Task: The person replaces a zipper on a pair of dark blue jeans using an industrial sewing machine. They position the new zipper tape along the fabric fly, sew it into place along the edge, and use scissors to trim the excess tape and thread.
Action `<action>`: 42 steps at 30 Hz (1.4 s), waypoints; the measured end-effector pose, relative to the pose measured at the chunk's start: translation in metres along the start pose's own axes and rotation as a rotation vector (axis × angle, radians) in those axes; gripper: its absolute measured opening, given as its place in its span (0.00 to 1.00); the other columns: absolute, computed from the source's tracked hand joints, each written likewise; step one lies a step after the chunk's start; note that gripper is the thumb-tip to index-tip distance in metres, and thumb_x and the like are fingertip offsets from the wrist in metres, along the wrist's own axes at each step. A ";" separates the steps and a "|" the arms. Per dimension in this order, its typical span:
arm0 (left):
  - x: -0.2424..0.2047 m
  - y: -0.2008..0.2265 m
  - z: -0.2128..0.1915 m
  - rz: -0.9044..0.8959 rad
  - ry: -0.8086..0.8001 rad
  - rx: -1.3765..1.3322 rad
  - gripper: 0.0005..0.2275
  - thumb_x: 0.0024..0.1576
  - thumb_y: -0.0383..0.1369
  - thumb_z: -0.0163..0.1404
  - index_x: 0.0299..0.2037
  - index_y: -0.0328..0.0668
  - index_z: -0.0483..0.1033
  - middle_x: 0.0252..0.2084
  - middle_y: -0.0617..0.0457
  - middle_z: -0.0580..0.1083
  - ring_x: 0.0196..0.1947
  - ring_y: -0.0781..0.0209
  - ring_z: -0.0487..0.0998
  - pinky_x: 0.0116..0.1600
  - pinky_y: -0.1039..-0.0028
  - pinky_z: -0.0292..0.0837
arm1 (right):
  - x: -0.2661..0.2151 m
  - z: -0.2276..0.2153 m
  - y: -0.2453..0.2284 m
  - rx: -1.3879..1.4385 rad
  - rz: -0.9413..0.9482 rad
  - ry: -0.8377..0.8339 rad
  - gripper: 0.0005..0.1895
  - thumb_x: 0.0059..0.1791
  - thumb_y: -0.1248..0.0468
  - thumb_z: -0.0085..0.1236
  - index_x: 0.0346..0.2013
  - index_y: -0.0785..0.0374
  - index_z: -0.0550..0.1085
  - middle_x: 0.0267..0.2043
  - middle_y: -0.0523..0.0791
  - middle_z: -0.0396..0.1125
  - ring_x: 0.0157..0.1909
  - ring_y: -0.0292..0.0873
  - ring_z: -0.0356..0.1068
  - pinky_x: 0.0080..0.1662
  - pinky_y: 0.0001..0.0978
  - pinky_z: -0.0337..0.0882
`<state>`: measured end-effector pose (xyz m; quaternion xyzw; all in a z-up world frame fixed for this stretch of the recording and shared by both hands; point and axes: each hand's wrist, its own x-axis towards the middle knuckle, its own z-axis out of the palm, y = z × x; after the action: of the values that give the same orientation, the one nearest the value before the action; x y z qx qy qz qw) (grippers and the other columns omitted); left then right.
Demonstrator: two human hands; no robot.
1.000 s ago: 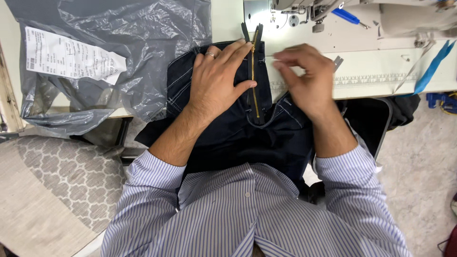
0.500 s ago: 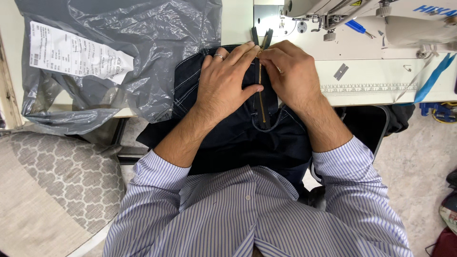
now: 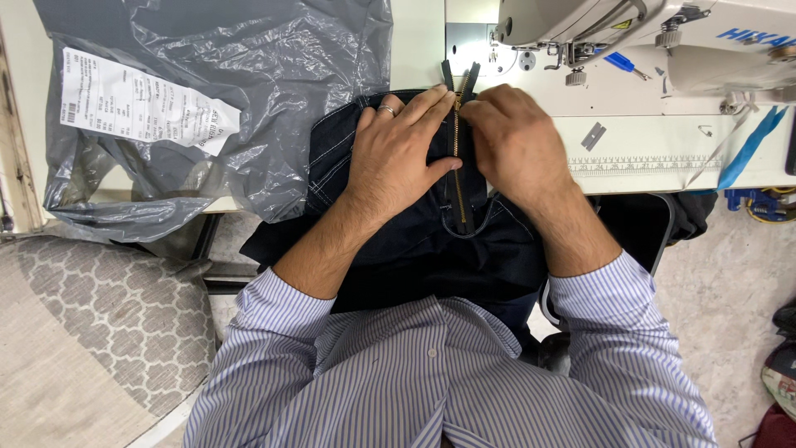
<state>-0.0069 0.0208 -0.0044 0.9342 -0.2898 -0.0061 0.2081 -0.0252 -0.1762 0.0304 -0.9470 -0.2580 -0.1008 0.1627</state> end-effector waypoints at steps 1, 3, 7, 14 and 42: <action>0.000 0.000 0.000 0.004 -0.002 0.004 0.37 0.54 0.60 0.59 0.70 0.52 0.65 0.71 0.67 0.65 0.54 0.48 0.72 0.51 0.61 0.67 | 0.000 -0.003 0.000 -0.002 -0.002 0.034 0.06 0.54 0.77 0.57 0.45 0.73 0.77 0.41 0.54 0.72 0.42 0.52 0.73 0.44 0.44 0.78; 0.000 -0.001 -0.001 0.003 -0.003 0.005 0.37 0.54 0.60 0.59 0.70 0.53 0.65 0.71 0.67 0.65 0.54 0.49 0.72 0.51 0.61 0.67 | 0.000 -0.006 -0.002 0.040 0.017 0.075 0.05 0.53 0.78 0.57 0.44 0.73 0.77 0.41 0.54 0.71 0.42 0.53 0.72 0.44 0.44 0.76; 0.000 0.000 -0.001 -0.005 -0.024 -0.009 0.37 0.55 0.60 0.58 0.71 0.55 0.64 0.71 0.68 0.65 0.54 0.49 0.72 0.52 0.62 0.66 | -0.002 -0.005 -0.003 0.103 0.051 0.113 0.04 0.53 0.78 0.58 0.42 0.73 0.77 0.41 0.54 0.71 0.41 0.52 0.72 0.43 0.43 0.75; -0.001 0.000 -0.002 0.020 0.035 0.002 0.36 0.53 0.59 0.61 0.69 0.54 0.67 0.69 0.68 0.67 0.51 0.52 0.72 0.49 0.63 0.66 | -0.003 0.008 0.009 0.099 0.001 0.083 0.07 0.51 0.77 0.57 0.44 0.72 0.75 0.42 0.54 0.69 0.42 0.54 0.70 0.44 0.45 0.74; -0.002 0.000 -0.004 0.004 0.010 -0.009 0.37 0.53 0.59 0.62 0.70 0.55 0.65 0.70 0.67 0.66 0.52 0.52 0.72 0.51 0.62 0.67 | -0.008 0.010 0.014 -0.032 -0.011 0.027 0.07 0.51 0.74 0.60 0.43 0.71 0.77 0.41 0.53 0.71 0.42 0.51 0.71 0.43 0.42 0.77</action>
<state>-0.0075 0.0233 -0.0014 0.9326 -0.2907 -0.0024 0.2138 -0.0236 -0.1878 0.0159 -0.9466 -0.2592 -0.1188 0.1504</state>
